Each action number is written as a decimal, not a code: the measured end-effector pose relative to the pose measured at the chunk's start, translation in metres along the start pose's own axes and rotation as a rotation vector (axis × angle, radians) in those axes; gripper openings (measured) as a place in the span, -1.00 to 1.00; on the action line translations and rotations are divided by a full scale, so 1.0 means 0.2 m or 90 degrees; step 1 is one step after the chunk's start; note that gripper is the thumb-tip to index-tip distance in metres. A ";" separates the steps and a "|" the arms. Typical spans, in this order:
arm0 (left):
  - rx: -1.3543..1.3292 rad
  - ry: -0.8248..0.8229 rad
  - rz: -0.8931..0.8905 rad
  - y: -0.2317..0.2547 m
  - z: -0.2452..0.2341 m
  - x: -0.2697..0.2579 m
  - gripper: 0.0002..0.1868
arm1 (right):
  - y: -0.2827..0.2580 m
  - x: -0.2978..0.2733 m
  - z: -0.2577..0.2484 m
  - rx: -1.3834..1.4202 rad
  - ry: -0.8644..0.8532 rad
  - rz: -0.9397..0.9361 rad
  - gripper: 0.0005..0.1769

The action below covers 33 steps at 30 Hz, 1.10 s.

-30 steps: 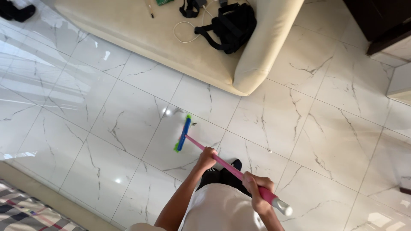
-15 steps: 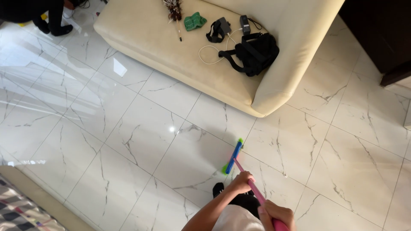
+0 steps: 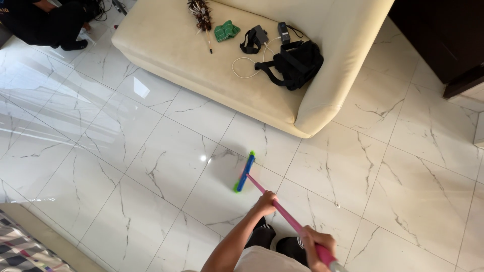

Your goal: Sweep the floor in the hotel room using a broom.

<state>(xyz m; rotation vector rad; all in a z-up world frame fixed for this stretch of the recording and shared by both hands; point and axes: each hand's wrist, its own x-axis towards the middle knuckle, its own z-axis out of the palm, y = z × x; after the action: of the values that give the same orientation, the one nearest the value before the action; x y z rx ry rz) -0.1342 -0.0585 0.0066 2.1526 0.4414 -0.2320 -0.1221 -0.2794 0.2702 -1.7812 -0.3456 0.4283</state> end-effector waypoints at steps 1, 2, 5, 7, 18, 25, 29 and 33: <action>-0.009 -0.008 -0.008 0.00 0.03 0.00 -0.87 | -0.05 -0.02 0.04 0.094 0.048 -0.074 -0.95; -0.019 -0.015 -0.014 0.02 0.08 0.02 -0.90 | -0.09 -0.03 0.06 0.187 0.094 -0.150 -0.89; 0.019 -0.034 0.038 0.20 0.25 0.04 -0.88 | -0.08 -0.10 -0.10 -0.012 0.202 -0.207 -0.91; -0.001 -0.077 0.026 0.37 0.39 0.06 -0.88 | 0.04 -0.13 -0.28 0.008 0.215 -0.154 -0.88; -0.127 -0.037 0.113 1.07 0.95 0.04 -0.90 | -0.28 -0.15 -1.14 -0.110 0.090 0.019 -0.87; -0.068 0.022 0.039 0.97 1.01 0.06 -0.95 | -0.12 -0.15 -1.36 0.062 -0.015 -0.048 -0.57; 0.005 -0.010 0.059 0.89 1.18 0.11 -0.93 | -0.12 -0.17 -1.34 0.038 -0.026 -0.020 -0.63; -0.049 -0.064 0.063 1.17 1.34 0.09 -0.94 | -0.14 -0.23 -1.46 0.014 -0.024 -0.062 -0.61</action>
<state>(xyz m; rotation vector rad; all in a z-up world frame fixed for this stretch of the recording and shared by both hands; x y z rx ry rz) -0.0259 -0.3985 0.0210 2.0711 0.2808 -0.2625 -0.0279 -0.5442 0.3673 -1.7289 -0.4506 0.3965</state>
